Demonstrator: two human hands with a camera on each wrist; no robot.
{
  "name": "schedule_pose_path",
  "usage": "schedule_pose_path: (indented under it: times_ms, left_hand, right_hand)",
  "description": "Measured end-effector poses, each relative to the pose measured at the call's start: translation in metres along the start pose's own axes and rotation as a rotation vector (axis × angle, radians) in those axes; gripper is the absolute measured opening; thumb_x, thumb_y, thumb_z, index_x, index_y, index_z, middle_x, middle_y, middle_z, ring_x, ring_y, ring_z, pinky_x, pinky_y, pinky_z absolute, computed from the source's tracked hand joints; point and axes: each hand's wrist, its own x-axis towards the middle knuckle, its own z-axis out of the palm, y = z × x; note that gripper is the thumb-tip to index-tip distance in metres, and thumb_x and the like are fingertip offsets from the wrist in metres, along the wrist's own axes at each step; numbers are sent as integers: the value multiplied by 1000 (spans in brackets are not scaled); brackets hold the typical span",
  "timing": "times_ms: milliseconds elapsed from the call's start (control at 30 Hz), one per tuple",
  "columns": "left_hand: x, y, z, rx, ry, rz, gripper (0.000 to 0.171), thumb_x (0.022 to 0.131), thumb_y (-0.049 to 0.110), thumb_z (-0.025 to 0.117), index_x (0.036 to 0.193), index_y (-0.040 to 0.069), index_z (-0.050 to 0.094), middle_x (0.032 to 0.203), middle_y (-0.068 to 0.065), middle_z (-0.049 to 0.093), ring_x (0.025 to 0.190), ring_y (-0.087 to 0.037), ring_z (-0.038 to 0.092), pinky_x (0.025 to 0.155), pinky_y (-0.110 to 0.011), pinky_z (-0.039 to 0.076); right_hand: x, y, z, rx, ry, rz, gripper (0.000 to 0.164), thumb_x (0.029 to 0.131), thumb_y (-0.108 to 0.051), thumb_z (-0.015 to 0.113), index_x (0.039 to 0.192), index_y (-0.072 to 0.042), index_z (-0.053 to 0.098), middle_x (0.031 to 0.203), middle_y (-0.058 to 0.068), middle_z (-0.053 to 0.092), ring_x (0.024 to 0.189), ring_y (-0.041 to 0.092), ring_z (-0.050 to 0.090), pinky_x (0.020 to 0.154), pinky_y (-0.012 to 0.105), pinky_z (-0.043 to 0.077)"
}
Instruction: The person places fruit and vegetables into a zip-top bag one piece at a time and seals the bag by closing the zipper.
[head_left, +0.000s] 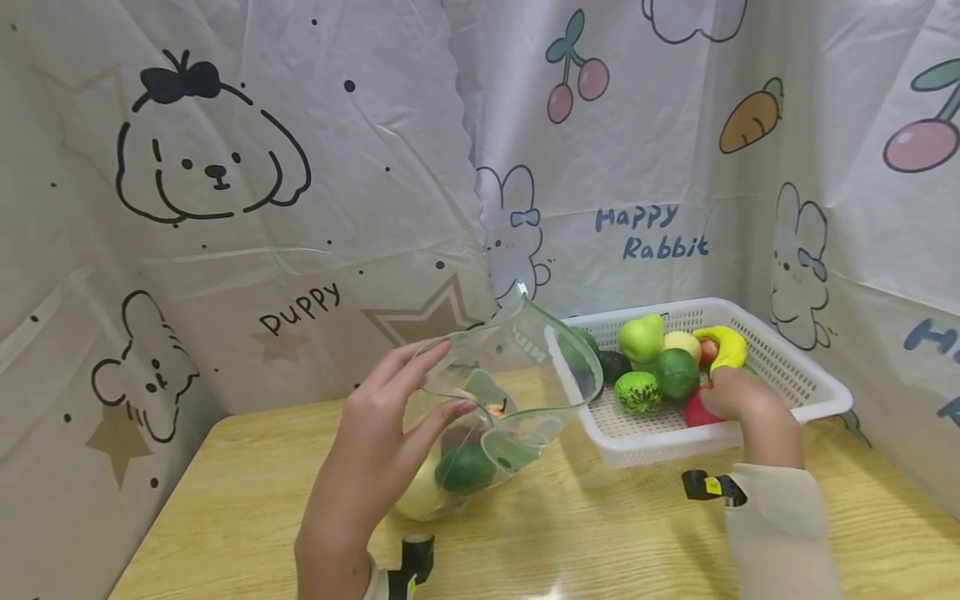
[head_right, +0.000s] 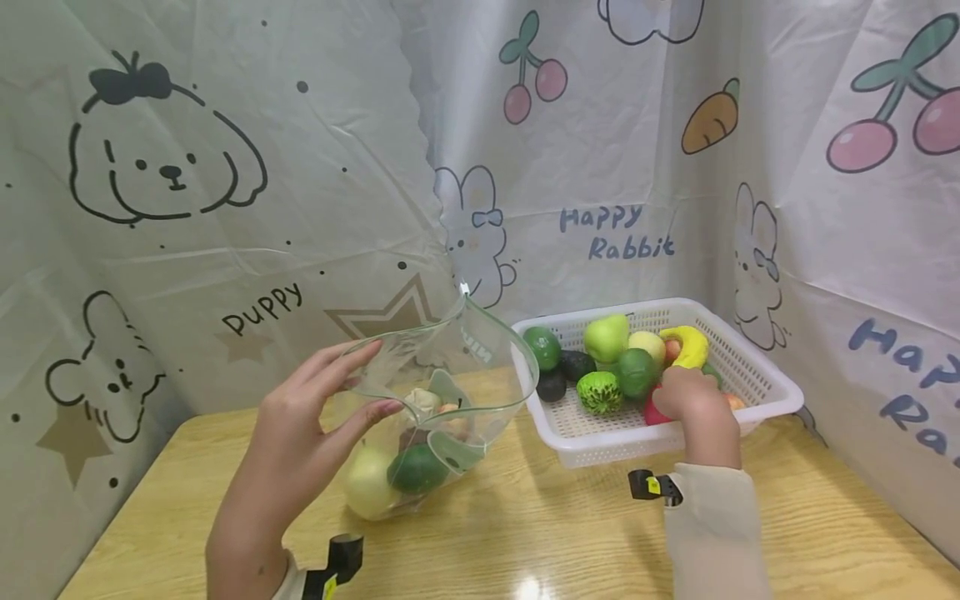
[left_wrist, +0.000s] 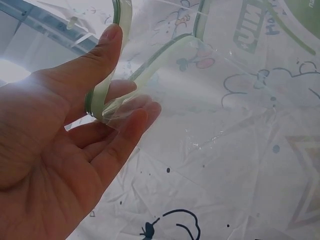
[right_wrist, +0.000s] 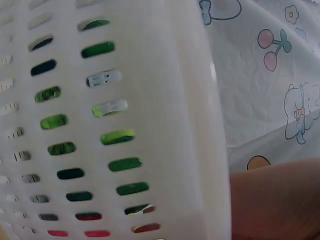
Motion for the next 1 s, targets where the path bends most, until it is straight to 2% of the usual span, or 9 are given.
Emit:
schedule_pose_path:
  times_ms: [133, 167, 333, 467, 667, 1000]
  left_hand:
    - [0, 0, 0, 4, -3, -6, 58, 80, 35, 70, 132, 17, 53, 128, -2, 57, 106, -18, 57, 90, -43, 55]
    - [0, 0, 0, 5, -4, -6, 58, 80, 35, 70, 132, 17, 53, 128, -2, 57, 106, -18, 57, 90, -43, 55]
    - [0, 0, 0, 7, -7, -5, 59, 79, 35, 70, 132, 17, 52, 128, -2, 57, 108, -17, 57, 91, -43, 54]
    - [0, 0, 0, 2, -7, 2, 58, 80, 34, 70, 132, 17, 52, 127, -3, 58, 110, -18, 56, 92, -44, 54]
    - [0, 0, 1, -2, -4, 3, 58, 80, 34, 70, 132, 17, 53, 127, -3, 58, 111, -17, 56, 92, -44, 54]
    - [0, 0, 1, 5, -11, -3, 58, 80, 35, 69, 132, 17, 52, 128, -2, 57, 109, -17, 56, 92, -43, 54]
  right_hand:
    - [1, 1, 2, -10, 2, -12, 23, 81, -15, 57, 86, 7, 60, 82, 24, 54, 76, 34, 48, 69, 48, 46]
    - [1, 1, 3, -6, 1, -20, 25, 80, -16, 59, 88, 8, 59, 85, 25, 54, 78, 35, 48, 70, 49, 46]
    - [0, -2, 6, 35, -48, -27, 46, 78, -22, 68, 104, 11, 52, 99, 30, 57, 88, 38, 51, 80, 55, 47]
    - [2, -5, 11, 45, -104, -26, 63, 76, -26, 71, 121, 12, 48, 116, 33, 55, 100, 41, 51, 89, 63, 43]
    - [6, -11, 17, 57, -133, -35, 57, 74, -19, 71, 119, 11, 50, 111, 28, 58, 95, 36, 51, 85, 58, 46]
    - [7, -12, 18, 44, -134, -32, 60, 75, -18, 71, 122, 12, 47, 114, 33, 56, 99, 40, 51, 87, 60, 46]
